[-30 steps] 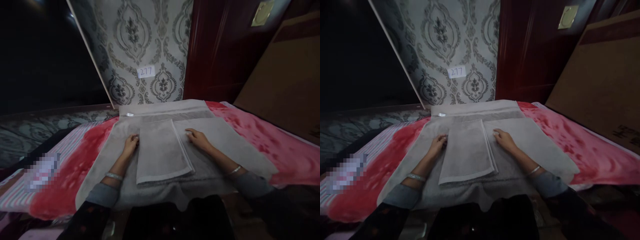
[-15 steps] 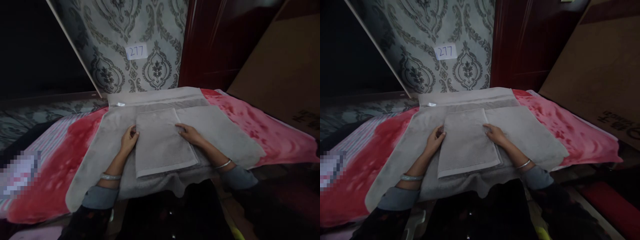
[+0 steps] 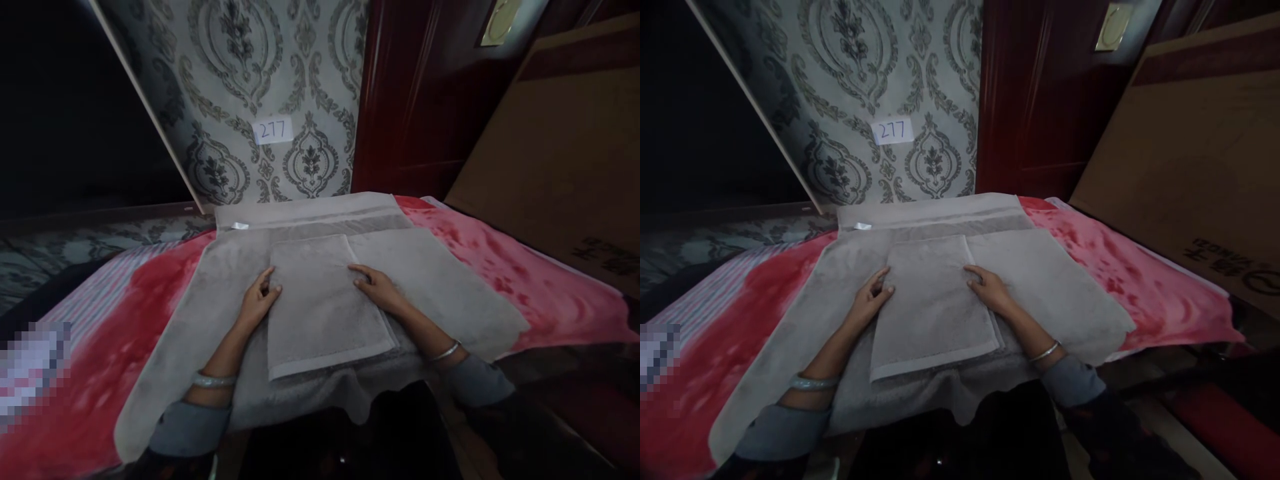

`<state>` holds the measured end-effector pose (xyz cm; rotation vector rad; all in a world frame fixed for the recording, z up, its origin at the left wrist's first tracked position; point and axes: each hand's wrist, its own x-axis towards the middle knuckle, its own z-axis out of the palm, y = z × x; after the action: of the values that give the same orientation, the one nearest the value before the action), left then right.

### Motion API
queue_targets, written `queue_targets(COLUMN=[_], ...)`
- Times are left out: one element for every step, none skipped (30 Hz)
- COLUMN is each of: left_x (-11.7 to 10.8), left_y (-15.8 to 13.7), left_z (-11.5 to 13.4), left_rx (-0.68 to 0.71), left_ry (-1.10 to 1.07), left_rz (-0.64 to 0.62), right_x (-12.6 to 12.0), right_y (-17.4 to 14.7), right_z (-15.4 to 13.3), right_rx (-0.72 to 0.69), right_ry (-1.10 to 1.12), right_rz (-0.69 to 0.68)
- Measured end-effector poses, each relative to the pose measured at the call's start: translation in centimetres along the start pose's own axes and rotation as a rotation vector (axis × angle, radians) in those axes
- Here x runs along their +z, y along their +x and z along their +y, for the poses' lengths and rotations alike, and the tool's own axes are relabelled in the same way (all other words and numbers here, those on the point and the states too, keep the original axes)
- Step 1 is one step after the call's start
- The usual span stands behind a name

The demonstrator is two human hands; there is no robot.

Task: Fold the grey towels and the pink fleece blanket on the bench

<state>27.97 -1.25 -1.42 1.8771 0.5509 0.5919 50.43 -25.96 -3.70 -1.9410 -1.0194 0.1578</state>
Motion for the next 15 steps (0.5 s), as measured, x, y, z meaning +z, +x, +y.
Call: queue_targets(left_x=[0.03,0.04,0.05,0.06,0.06,0.07,0.08,0.11,0.15,0.20,0.27,0.33,0.39,0.45,0.50], left_y=[-0.01,0.00,0.02,0.05,0.09,0.12,0.15,0.17,0.19,0.20,0.22,0.26,0.30,0.35,0.40], left_z=[-0.02,-0.07,-0.15,-0.22,-0.28,-0.33,-0.35,-0.36,-0.35,-0.35,-0.35,-0.36,-0.40,-0.45,-0.52], left_rx=[0.008,0.020,0.034,0.048,0.058,0.064,0.066,0.065,0.062,0.056,0.049,0.043,0.038,0.035,0.035], left_ry=[-0.001,0.009,0.022,0.032,0.039,0.046,0.051,0.054,0.054,0.051,0.043,0.035,0.029,0.027,0.030], left_rz=[0.006,0.019,0.033,0.044,0.052,0.055,0.054,0.046,0.038,0.029,0.019,0.011,0.007,0.008,0.013], right_x=[-0.13,-0.24,-0.30,-0.31,-0.28,-0.21,-0.13,-0.07,-0.04,-0.06,-0.14,-0.25,-0.40,-0.56,-0.70], right_y=[0.07,0.12,0.16,0.17,0.16,0.12,0.06,0.00,-0.08,-0.15,-0.21,-0.25,-0.27,-0.28,-0.29], right_z=[0.00,0.03,0.10,0.20,0.33,0.46,0.59,0.70,0.77,0.79,0.76,0.69,0.59,0.46,0.32], right_rx=[-0.006,-0.007,-0.001,0.011,0.023,0.032,0.035,0.034,0.029,0.025,0.020,0.016,0.009,-0.003,-0.018], right_ry=[0.019,0.030,0.030,0.021,0.005,-0.014,-0.032,-0.045,-0.050,-0.048,-0.042,-0.035,-0.029,-0.029,-0.033], right_rz=[0.013,0.026,0.035,0.037,0.029,0.015,0.001,-0.008,-0.011,-0.010,-0.006,0.001,0.011,0.026,0.043])
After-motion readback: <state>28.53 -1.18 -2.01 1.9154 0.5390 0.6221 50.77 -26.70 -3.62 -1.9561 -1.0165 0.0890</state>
